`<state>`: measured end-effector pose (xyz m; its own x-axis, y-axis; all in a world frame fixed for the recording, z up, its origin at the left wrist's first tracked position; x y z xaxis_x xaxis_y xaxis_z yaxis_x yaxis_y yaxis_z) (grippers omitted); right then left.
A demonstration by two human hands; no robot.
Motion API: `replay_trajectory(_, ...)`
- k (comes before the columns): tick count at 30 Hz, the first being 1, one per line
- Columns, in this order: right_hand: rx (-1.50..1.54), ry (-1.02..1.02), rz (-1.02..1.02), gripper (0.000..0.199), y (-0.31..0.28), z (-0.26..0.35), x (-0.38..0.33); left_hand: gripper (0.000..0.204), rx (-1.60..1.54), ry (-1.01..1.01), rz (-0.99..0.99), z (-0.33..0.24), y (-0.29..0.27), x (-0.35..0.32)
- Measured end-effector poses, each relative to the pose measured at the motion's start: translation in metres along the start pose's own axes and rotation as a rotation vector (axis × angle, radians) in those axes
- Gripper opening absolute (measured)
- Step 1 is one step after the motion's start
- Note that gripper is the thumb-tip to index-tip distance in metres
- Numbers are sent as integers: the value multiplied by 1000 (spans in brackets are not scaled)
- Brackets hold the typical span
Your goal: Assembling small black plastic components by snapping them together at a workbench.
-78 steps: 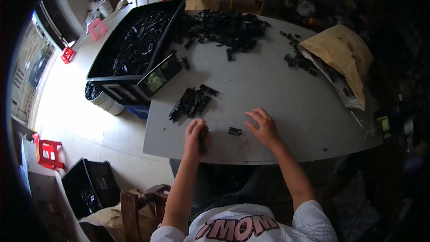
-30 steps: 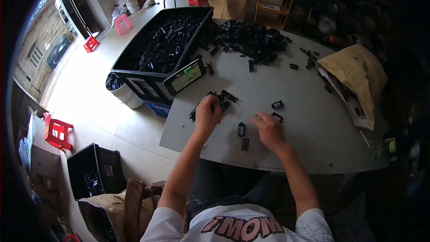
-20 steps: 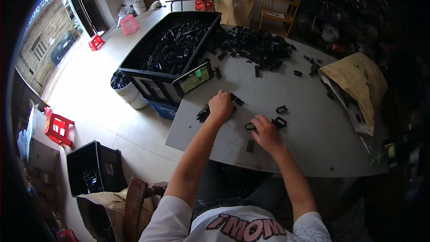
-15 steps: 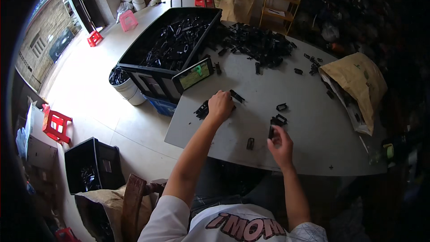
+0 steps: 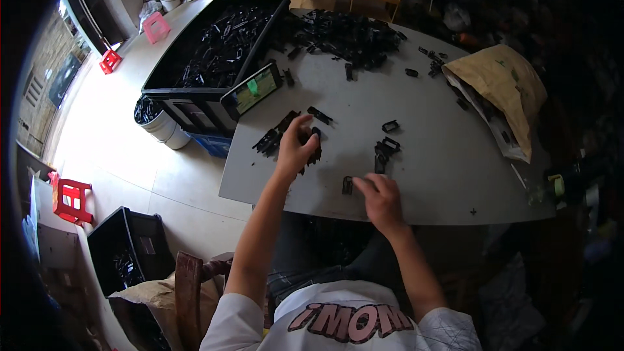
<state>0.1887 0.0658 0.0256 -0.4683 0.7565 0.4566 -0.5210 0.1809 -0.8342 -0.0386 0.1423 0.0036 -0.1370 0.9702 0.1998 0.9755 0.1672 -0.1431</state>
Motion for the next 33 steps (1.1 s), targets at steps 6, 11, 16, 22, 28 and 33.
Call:
replay_trajectory(6, -106, -85, 162, 34, 26, 0, 10, 27, -178, -142, 104, -12, 0, -51)
replay_trajectory(11, -29, 103, 91, 26, 8, 1, 11, 28, -142, -165, 126, -6, -3, -82)
replay_trajectory(16, 72, 318, 21, 30, -27, -32, -15, 39, 113, -42, 200, -10, -6, -97)
replay_trajectory(22, 228, 174, 48, 33, -13, -21, -5, 35, 205, -24, 292, -24, -1, -101)
replay_trajectory(28, 155, 32, 233, 33, 2, -16, 19, 36, 246, -56, 314, -21, 2, -105)
replay_trajectory(33, 148, 66, 229, 30, 14, -12, 14, 36, 278, -95, 305, -22, 9, -107)
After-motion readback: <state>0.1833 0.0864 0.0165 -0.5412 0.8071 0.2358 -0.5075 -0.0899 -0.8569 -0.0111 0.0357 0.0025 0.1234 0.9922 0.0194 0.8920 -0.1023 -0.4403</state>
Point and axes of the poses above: each hand's wrist, its own x-axis towards the middle knuckle, its own y-axis out of the palm, z = x × y, the point moved 3 cm from there along x, towards the middle knuckle, and after that the axes turned 2 degrees about z, right-handed, at the moved point
